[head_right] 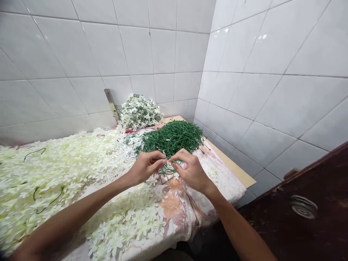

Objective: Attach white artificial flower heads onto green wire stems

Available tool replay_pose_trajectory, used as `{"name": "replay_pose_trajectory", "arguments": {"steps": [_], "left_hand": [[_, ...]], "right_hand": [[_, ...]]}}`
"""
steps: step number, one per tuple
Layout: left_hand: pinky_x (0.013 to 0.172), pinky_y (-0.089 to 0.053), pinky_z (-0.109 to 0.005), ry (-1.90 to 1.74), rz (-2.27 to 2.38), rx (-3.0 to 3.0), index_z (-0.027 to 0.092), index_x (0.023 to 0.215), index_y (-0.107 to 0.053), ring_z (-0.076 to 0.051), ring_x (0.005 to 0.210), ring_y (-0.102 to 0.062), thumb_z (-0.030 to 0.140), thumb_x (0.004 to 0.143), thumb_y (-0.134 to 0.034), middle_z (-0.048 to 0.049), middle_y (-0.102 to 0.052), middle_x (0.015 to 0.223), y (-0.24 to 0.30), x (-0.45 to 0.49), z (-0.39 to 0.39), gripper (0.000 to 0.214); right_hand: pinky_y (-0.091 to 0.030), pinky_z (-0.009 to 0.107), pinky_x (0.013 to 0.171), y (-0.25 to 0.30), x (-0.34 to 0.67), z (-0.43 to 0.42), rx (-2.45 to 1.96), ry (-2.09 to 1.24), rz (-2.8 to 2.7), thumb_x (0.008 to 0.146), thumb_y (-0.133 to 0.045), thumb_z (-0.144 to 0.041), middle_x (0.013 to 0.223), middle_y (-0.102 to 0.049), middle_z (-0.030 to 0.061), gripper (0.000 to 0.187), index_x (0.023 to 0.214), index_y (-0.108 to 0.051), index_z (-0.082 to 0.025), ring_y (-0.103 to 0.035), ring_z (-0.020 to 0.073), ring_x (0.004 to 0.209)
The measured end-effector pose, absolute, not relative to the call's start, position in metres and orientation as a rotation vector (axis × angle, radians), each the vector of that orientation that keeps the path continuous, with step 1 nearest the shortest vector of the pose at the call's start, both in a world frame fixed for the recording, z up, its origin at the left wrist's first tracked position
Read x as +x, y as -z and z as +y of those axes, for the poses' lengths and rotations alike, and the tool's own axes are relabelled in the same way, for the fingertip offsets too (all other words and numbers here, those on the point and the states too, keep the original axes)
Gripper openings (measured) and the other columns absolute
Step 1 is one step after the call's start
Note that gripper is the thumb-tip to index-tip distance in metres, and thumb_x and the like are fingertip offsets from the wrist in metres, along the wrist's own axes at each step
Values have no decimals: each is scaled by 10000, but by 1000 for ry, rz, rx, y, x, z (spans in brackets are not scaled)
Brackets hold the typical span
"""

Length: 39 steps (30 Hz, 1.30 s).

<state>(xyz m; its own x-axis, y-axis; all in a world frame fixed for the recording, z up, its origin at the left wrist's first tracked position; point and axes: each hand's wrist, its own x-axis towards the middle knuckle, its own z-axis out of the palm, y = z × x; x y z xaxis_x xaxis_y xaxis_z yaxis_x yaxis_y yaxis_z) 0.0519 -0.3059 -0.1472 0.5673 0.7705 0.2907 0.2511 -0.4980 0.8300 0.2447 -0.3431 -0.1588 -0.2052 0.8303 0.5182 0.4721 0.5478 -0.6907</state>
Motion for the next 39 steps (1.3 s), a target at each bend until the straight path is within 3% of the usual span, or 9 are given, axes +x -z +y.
{"name": "replay_pose_trajectory", "arguments": {"steps": [5,11,17,21,27,32,36,39], "left_hand": [[488,-387,-196,-890,840,2111,148,796,-584,-88,475,-505,248,880,-501,14,-579,598,146,51,-309,155],[485,-390,-197,-921,826,2116,153,783,-570,-89,467,-499,263,889,-486,16,-569,580,140,50,-313,174],[467,-395,-185,-950,798,2116,164,768,-540,-84,454,-508,219,876,-489,5,-619,600,130,47,-319,132],[477,-398,-187,-902,767,2083,161,786,-546,-88,468,-513,232,889,-483,-3,-637,617,125,45,-320,140],[484,-284,-200,-797,804,2276,173,948,-620,-78,468,-349,223,922,-450,49,-460,561,106,30,-319,179],[519,-255,-236,-523,852,2525,173,679,-494,-100,515,-359,363,981,-355,31,-409,569,90,15,-322,383],[503,-217,-262,-415,919,2622,180,652,-416,-106,468,-342,374,986,-317,36,-369,525,89,9,-322,399],[496,-186,-277,-421,960,2681,180,626,-408,-108,442,-294,352,975,-338,37,-336,498,90,7,-322,396]], "right_hand": [[-468,295,745,161,237,-346,-1059,-478,-1811,859,-570,-237,835,-607,36,63,865,-610,-189,-594,172,803],[-478,301,797,160,227,-346,-1058,-724,-1738,927,-475,-398,1021,-649,73,275,1058,-603,-193,-604,210,962],[-463,260,702,151,222,-351,-1034,-909,-1785,920,-487,-431,771,-615,16,313,824,-647,-179,-575,158,764],[-461,257,697,151,222,-349,-921,-1039,-1725,897,-538,-418,732,-616,14,303,747,-632,-172,-576,145,723],[-523,323,642,159,226,-332,-789,-1244,-1274,787,-658,-476,664,-591,11,310,719,-606,-178,-611,165,623],[-532,330,650,162,225,-332,-804,-1146,-1269,806,-632,-476,666,-590,21,315,694,-606,-183,-606,165,623],[-544,360,747,162,222,-341,-727,-1051,-1359,852,-589,-441,944,-656,77,265,786,-674,-199,-629,191,788],[-528,418,860,159,221,-348,-674,-1018,-1522,879,-560,-423,1170,-608,88,270,775,-685,-208,-621,238,984]]}}
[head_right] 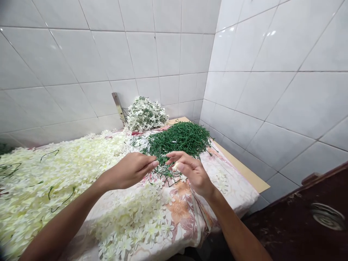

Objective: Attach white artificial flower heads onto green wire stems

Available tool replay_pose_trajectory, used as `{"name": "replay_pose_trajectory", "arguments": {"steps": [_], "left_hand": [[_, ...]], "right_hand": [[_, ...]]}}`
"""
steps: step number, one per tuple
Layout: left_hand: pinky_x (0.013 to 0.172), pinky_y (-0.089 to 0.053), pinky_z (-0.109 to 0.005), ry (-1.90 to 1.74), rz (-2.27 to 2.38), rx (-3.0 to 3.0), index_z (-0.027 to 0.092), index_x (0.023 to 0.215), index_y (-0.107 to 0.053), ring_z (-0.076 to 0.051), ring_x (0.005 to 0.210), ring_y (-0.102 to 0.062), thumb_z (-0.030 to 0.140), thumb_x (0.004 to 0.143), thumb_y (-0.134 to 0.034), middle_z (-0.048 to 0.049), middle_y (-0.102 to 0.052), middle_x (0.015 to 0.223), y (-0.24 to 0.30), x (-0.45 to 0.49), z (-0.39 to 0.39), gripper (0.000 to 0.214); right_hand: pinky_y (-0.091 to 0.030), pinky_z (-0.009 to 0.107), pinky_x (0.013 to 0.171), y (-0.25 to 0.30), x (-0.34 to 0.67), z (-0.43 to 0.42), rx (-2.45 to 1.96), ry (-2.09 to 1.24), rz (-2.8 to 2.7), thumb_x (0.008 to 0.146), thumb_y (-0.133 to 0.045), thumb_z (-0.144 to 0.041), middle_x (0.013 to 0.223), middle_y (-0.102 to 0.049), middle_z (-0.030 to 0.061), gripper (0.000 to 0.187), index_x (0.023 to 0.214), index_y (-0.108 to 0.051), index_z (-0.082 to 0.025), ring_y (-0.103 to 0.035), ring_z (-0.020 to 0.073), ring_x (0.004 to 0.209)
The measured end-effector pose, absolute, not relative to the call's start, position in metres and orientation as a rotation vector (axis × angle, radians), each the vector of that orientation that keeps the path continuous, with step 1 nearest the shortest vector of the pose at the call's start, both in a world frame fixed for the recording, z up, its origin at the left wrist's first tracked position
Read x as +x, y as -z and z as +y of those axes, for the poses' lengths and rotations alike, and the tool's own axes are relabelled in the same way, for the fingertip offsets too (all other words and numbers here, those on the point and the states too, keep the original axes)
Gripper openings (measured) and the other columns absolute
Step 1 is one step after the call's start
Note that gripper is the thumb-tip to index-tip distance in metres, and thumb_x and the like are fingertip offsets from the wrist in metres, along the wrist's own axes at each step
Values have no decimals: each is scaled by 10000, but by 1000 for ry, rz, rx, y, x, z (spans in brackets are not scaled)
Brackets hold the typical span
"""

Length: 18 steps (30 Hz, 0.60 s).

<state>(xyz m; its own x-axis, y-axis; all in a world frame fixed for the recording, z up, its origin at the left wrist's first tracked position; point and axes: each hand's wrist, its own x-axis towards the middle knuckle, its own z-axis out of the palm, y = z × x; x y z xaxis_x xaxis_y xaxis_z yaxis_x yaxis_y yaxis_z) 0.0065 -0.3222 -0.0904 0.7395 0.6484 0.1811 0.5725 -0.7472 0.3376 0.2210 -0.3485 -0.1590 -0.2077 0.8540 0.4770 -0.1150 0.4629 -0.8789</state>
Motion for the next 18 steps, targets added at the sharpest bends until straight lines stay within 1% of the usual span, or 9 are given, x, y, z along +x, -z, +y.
{"name": "replay_pose_trajectory", "arguments": {"steps": [2,4,7,10,12,14,16,17,18], "left_hand": [[494,-165,-283,-411,991,2736,177,615,-420,-108,440,-260,338,967,-355,31,-347,501,92,7,-323,392],[493,-142,-287,-387,1036,2787,175,608,-431,-107,437,-222,333,962,-358,26,-360,504,93,7,-324,395],[490,-121,-292,-368,1090,2831,172,580,-429,-106,429,-180,327,956,-361,23,-356,489,94,7,-326,412],[480,-134,-296,-391,1062,2836,169,543,-430,-103,416,-195,315,949,-377,20,-365,470,93,6,-328,435],[472,-185,-285,-460,1026,2815,173,588,-503,-107,424,-304,332,944,-407,11,-447,498,93,6,-329,402],[493,-287,-264,-561,984,2765,184,789,-617,-130,509,-476,345,936,-450,-10,-599,635,95,7,-328,275],[556,-392,-256,-657,907,2707,195,1015,-631,-151,630,-589,315,939,-468,-38,-690,821,99,9,-325,216],[587,-428,-257,-716,859,2683,194,1053,-631,-152,665,-616,287,943,-468,-46,-706,867,101,10,-323,218],[609,-453,-255,-783,809,2662,189,1044,-643,-148,682,-632,259,945,-466,-51,-715,881,103,11,-321,215]], "right_hand": [[-487,426,935,156,219,-353,-695,-938,-1663,898,-550,-380,1185,-605,85,242,813,-703,-213,-613,234,1025],[-465,394,953,153,217,-356,-742,-808,-1752,905,-552,-339,1131,-628,80,209,849,-713,-217,-609,214,1020],[-487,336,876,151,213,-359,-807,-692,-1774,910,-548,-315,1027,-659,72,199,847,-709,-216,-621,195,966],[-501,320,823,151,210,-359,-876,-621,-1740,918,-534,-318,953,-679,69,202,875,-702,-212,-635,192,912],[-508,319,798,151,208,-358,-905,-565,-1737,918,-530,-325,917,-686,69,208,877,-698,-211,-639,197,894],[-513,321,786,150,206,-358,-916,-527,-1759,917,-529,-323,910,-691,70,209,865,-697,-210,-644,200,884],[-516,325,791,150,203,-358,-913,-495,-1774,917,-528,-312,920,-698,71,204,868,-699,-212,-648,203,889],[-517,328,795,149,202,-358,-910,-481,-1775,916,-529,-309,930,-701,72,200,875,-700,-214,-649,206,897],[-518,332,799,149,200,-358,-907,-471,-1771,915,-529,-309,942,-703,74,198,882,-701,-217,-650,209,904]]}}
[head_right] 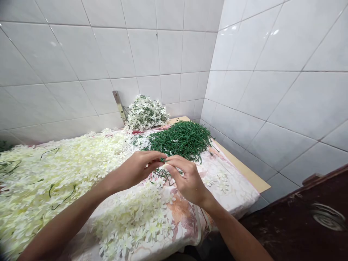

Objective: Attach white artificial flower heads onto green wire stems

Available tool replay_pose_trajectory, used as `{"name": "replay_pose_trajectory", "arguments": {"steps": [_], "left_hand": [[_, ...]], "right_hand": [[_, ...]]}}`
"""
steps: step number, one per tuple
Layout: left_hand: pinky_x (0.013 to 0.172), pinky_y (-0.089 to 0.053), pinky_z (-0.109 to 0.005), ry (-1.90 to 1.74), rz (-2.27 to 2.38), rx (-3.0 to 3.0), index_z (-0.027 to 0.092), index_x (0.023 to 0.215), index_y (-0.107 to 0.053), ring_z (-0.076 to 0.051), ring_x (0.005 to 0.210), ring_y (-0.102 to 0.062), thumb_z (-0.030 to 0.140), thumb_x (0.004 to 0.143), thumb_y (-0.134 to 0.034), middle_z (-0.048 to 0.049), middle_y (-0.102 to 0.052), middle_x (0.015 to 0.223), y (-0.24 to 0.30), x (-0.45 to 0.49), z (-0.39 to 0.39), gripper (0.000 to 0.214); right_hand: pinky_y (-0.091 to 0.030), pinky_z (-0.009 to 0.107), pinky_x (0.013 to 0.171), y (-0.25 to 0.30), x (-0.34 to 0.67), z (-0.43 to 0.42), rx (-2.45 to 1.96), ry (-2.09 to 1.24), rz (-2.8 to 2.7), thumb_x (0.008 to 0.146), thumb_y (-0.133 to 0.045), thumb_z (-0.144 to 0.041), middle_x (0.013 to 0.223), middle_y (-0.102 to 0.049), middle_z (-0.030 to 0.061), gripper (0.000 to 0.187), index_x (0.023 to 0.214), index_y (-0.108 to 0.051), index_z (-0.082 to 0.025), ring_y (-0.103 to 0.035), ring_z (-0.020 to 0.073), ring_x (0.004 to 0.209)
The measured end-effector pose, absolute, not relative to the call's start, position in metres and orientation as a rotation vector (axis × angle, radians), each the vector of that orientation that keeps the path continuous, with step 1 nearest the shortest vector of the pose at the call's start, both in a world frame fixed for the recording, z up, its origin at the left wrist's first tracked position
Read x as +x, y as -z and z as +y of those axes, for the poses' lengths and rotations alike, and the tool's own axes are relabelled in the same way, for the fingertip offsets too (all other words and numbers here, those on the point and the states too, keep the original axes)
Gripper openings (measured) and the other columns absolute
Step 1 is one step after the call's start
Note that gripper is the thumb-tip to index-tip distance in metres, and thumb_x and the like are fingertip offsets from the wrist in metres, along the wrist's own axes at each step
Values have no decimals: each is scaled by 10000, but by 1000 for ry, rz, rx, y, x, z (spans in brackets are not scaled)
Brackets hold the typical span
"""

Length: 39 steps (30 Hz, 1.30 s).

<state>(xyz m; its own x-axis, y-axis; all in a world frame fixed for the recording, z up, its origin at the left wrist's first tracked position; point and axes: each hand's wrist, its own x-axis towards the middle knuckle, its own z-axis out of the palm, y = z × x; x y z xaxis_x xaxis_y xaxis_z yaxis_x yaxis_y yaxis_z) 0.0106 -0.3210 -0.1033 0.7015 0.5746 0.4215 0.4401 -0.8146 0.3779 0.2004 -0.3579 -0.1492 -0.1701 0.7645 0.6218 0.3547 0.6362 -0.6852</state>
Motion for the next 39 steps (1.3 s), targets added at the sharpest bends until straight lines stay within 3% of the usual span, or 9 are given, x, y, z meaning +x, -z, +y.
{"name": "replay_pose_trajectory", "arguments": {"steps": [5,10,19,30,35,39], "left_hand": [[650,-507,-227,-1097,693,2616,166,997,-686,-122,715,-663,198,939,-482,-50,-735,862,102,7,-318,214],[605,-509,-209,-1170,674,2657,187,1009,-698,-106,661,-660,181,923,-516,-22,-740,811,86,-3,-328,201],[570,-471,-223,-1052,715,2803,163,964,-697,-117,629,-642,206,937,-502,-41,-728,793,88,-1,-334,201],[530,-375,-230,-825,708,2931,133,860,-660,-101,554,-504,164,936,-461,-12,-615,673,94,4,-332,215],[546,-373,-225,-772,718,2861,135,808,-630,-100,572,-502,182,937,-457,-16,-616,691,93,5,-330,221],[551,-379,-214,-818,709,2819,138,783,-618,-94,569,-514,149,914,-474,-17,-633,697,93,3,-329,196]], "right_hand": [[-514,322,796,149,197,-361,-916,-481,-1729,931,-504,-305,930,-715,70,225,872,-701,-215,-661,202,885],[-500,300,687,149,196,-364,-932,-488,-1723,937,-493,-294,766,-702,44,246,792,-674,-211,-651,180,718],[-468,293,616,150,193,-364,-912,-282,-1805,923,-488,-207,688,-647,38,199,772,-617,-203,-604,163,639],[-429,239,544,152,194,-359,-845,45,-1945,903,-514,-133,629,-630,28,186,739,-589,-176,-553,120,544],[-422,204,538,150,194,-364,-925,-183,-1919,917,-512,-150,578,-624,-9,224,707,-588,-173,-565,93,504],[-453,195,610,149,192,-367,-957,-388,-1906,928,-476,-132,691,-688,-5,185,831,-626,-181,-638,103,616]]}}
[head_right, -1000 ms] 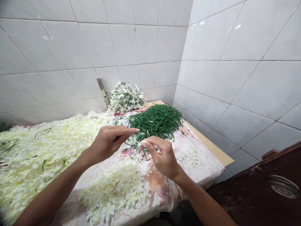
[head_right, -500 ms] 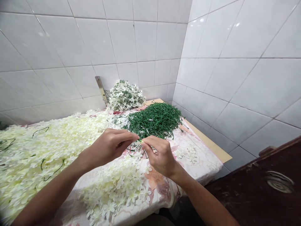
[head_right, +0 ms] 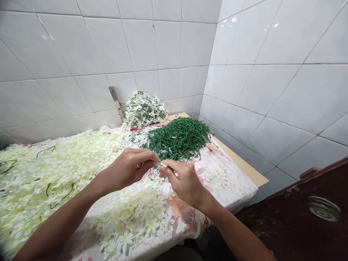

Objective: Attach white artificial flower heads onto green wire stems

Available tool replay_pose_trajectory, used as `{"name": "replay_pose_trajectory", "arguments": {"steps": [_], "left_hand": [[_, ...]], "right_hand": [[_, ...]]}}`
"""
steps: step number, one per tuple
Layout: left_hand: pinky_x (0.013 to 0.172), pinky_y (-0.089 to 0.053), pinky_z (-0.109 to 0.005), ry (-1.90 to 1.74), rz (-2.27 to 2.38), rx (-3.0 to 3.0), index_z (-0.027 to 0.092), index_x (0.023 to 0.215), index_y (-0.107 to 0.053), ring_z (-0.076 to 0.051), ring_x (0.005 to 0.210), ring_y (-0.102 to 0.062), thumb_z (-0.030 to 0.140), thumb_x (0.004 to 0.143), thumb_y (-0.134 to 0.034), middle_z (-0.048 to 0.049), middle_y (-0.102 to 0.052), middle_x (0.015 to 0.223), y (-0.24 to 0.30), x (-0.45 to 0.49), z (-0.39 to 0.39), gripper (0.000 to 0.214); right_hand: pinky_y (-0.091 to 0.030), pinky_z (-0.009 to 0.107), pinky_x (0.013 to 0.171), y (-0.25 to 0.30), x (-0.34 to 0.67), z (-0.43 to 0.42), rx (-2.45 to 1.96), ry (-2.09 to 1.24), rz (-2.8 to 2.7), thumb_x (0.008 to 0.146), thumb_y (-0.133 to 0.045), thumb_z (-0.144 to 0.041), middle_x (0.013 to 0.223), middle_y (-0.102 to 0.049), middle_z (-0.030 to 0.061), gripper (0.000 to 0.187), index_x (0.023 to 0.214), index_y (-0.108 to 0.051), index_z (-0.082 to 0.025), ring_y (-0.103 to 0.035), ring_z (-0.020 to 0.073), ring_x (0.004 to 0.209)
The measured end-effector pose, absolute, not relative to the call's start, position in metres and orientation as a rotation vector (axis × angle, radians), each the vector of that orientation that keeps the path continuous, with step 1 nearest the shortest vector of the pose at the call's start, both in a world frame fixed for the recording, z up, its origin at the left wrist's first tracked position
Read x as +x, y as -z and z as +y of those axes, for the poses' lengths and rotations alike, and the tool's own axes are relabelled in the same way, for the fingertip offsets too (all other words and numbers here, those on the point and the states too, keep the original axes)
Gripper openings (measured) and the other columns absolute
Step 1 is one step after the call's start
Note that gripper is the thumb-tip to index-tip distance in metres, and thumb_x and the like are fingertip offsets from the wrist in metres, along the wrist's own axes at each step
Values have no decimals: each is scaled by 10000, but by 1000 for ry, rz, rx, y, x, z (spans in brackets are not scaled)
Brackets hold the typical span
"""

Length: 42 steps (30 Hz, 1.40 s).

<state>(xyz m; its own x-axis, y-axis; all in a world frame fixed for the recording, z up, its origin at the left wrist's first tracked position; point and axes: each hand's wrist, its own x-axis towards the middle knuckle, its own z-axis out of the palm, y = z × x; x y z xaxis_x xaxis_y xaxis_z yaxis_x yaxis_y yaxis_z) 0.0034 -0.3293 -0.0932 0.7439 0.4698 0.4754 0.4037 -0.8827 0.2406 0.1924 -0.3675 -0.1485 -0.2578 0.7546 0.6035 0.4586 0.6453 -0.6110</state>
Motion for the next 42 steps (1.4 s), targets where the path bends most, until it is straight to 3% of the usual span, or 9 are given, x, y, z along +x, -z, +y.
{"name": "replay_pose_trajectory", "arguments": {"steps": [3,8,18,29,34,38,42], "left_hand": [[549,-376,-215,-836,714,2826,139,775,-611,-93,559,-507,125,896,-480,-13,-631,686,95,3,-329,179],[552,-370,-213,-820,686,2791,146,769,-585,-93,572,-499,119,897,-466,-8,-618,686,98,2,-328,177],[537,-326,-217,-801,681,2752,154,716,-532,-84,541,-398,105,888,-447,26,-516,631,104,10,-330,198],[531,-337,-196,-799,673,2625,138,719,-565,-82,554,-443,102,881,-469,13,-541,631,113,13,-316,191],[514,-381,-167,-811,677,2433,135,821,-610,-66,523,-495,142,897,-497,15,-582,639,113,13,-314,136],[509,-402,-167,-775,717,2367,142,872,-634,-70,512,-516,179,907,-499,19,-579,607,106,10,-315,144],[497,-399,-171,-791,753,2367,140,860,-628,-73,504,-520,167,904,-486,18,-576,595,103,10,-318,151]], "right_hand": [[-456,210,638,148,191,-369,-964,-398,-1915,929,-444,-112,747,-699,9,198,897,-629,-174,-651,116,664],[-427,225,590,151,190,-369,-947,-312,-1923,910,-440,-84,667,-649,9,238,752,-597,-166,-597,115,595],[-436,237,591,161,188,-365,-870,-266,-1839,889,-444,-58,628,-643,-2,232,814,-624,-184,-587,120,570],[-384,241,567,166,186,-361,-999,-257,-1791,886,-468,-103,579,-582,-9,256,653,-540,-181,-535,112,541],[-378,248,551,161,186,-364,-1098,-307,-1738,899,-470,-180,577,-550,-9,252,654,-529,-188,-508,115,530],[-427,255,582,157,186,-366,-1063,-388,-1668,904,-486,-244,614,-582,2,216,710,-561,-184,-556,131,571],[-473,257,590,159,187,-365,-1024,-489,-1635,908,-499,-303,704,-638,14,172,975,-588,-172,-622,148,609]]}}
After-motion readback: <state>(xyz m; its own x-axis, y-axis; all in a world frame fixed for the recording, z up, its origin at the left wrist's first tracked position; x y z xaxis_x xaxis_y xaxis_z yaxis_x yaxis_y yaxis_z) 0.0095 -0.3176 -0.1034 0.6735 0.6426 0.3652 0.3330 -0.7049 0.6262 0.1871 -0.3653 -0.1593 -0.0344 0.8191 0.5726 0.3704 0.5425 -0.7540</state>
